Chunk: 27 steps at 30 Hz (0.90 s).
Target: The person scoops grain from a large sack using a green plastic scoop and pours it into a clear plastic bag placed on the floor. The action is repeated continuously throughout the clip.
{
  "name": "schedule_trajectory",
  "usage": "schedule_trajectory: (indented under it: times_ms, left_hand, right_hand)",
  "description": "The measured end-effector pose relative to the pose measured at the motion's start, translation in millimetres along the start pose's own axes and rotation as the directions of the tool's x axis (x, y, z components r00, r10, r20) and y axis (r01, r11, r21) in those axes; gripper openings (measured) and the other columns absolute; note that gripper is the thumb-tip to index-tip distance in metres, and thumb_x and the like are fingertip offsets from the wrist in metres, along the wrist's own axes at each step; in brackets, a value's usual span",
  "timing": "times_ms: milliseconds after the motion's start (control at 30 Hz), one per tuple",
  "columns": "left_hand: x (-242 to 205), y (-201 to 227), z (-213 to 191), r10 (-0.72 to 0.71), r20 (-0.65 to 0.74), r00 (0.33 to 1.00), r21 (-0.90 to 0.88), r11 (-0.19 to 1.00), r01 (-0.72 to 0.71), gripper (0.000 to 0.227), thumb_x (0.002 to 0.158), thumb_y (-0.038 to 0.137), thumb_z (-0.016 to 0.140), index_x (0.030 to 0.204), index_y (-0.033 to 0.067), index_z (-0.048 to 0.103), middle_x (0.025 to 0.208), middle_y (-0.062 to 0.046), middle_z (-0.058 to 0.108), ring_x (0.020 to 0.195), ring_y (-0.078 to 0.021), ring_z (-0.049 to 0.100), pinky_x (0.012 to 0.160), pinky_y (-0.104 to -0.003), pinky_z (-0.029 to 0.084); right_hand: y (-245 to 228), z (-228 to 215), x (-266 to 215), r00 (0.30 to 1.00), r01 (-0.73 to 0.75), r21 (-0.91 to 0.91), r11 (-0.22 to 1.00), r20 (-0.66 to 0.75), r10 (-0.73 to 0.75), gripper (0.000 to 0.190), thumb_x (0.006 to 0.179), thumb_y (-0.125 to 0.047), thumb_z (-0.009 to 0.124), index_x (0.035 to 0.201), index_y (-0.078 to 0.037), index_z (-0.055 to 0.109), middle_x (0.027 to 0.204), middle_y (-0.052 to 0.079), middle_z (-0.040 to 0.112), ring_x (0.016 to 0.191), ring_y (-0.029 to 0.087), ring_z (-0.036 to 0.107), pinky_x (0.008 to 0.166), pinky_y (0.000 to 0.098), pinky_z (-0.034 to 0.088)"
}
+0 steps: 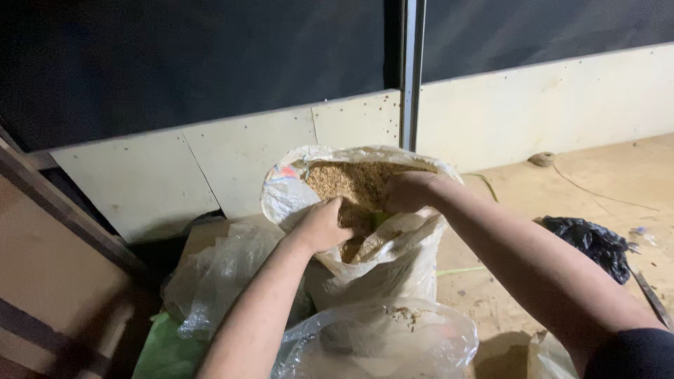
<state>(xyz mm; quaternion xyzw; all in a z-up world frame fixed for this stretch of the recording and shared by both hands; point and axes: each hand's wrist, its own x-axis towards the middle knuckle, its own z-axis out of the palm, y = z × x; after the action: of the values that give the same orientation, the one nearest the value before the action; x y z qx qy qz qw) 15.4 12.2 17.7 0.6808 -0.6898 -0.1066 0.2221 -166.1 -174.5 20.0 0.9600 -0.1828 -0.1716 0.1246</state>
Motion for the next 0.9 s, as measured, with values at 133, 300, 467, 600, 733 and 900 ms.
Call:
schedule_trajectory:
  times_ms: [133, 300, 467, 600, 733, 900]
  left_hand:
    - [12.0, -14.6, 13.7, 0.111, -0.087, 0.99, 0.087, 0.991, -0.103, 0.094, 0.075, 0.03, 0.085, 0.148, -0.0065, 0.038, 0.142, -0.03, 0.053, 0.133, -0.0393, 0.052, 0.112, -0.041, 0.041]
    - [13.7, -13.6, 16.4, 0.058, -0.07, 0.996, 0.098, 0.994, -0.051, 0.096, 0.075, 0.033, 0.086, 0.149, -0.0047, 0.038, 0.143, -0.03, 0.052, 0.136, -0.0381, 0.051, 0.115, -0.041, 0.041]
    - [12.8, 2.4, 8.2, -0.063, 0.075, 0.995, -0.007, 0.998, 0.063, 0.096, 0.072, 0.032, 0.08, 0.154, 0.0034, 0.038, 0.139, -0.019, 0.063, 0.129, -0.0296, 0.062, 0.112, -0.039, 0.048]
    - [10.0, 4.2, 8.0, 0.041, 0.032, 0.999, 0.085, 0.995, -0.043, 0.1, 0.075, 0.042, 0.085, 0.152, 0.0008, 0.037, 0.146, -0.024, 0.052, 0.136, -0.0341, 0.051, 0.115, -0.041, 0.041]
    - [9.6, 2.6, 13.0, 0.106, -0.015, 0.994, 0.15, 0.983, -0.103, 0.099, 0.074, 0.044, 0.086, 0.151, 0.0019, 0.041, 0.15, -0.024, 0.05, 0.14, -0.0366, 0.047, 0.118, -0.043, 0.037]
    - [12.4, 4.9, 0.4, 0.108, 0.0, 0.994, 0.179, 0.978, -0.106, 0.107, 0.072, 0.055, 0.087, 0.151, 0.0008, 0.039, 0.152, -0.024, 0.047, 0.141, -0.0375, 0.045, 0.118, -0.044, 0.034]
  right_hand:
    - [-22.7, -8.5, -13.0, 0.945, -0.254, 0.591, 0.765, -0.017, 0.327, 0.025, 0.092, -0.024, 0.064, 0.11, -0.018, 0.08, 0.103, 0.008, 0.08, 0.093, 0.026, 0.075, 0.085, 0.0402, 0.059]
    - [-40.9, -11.1, -29.0, 0.931, -0.177, 0.571, 0.802, -0.167, 0.324, 0.027, 0.09, -0.03, 0.067, 0.112, -0.018, 0.079, 0.1, 0.012, 0.077, 0.09, 0.028, 0.073, 0.084, 0.0428, 0.058]
    - [-44.8, -8.3, -33.5, 0.934, -0.237, 0.628, 0.742, -0.063, 0.352, 0.024, 0.093, -0.028, 0.062, 0.111, -0.025, 0.079, 0.097, 0.007, 0.078, 0.087, 0.025, 0.074, 0.079, 0.041, 0.062]
    - [-44.2, -1.1, -48.2, 0.919, 0.113, 0.384, 0.916, -0.391, 0.051, 0.022, 0.09, -0.032, 0.069, 0.107, -0.024, 0.081, 0.106, 0.005, 0.076, 0.09, 0.023, 0.072, 0.082, 0.0384, 0.06]
    - [-54.6, 2.5, -47.0, 0.921, -0.129, 0.679, 0.722, -0.188, 0.341, 0.026, 0.09, -0.032, 0.072, 0.113, -0.023, 0.079, 0.106, 0.003, 0.079, 0.094, 0.021, 0.075, 0.087, 0.036, 0.06]
    - [-46.5, -0.6, -47.2, 0.916, -0.2, 0.729, 0.655, -0.099, 0.389, 0.026, 0.095, -0.038, 0.066, 0.113, -0.025, 0.079, 0.108, 0.0, 0.08, 0.098, 0.022, 0.075, 0.093, 0.0348, 0.059]
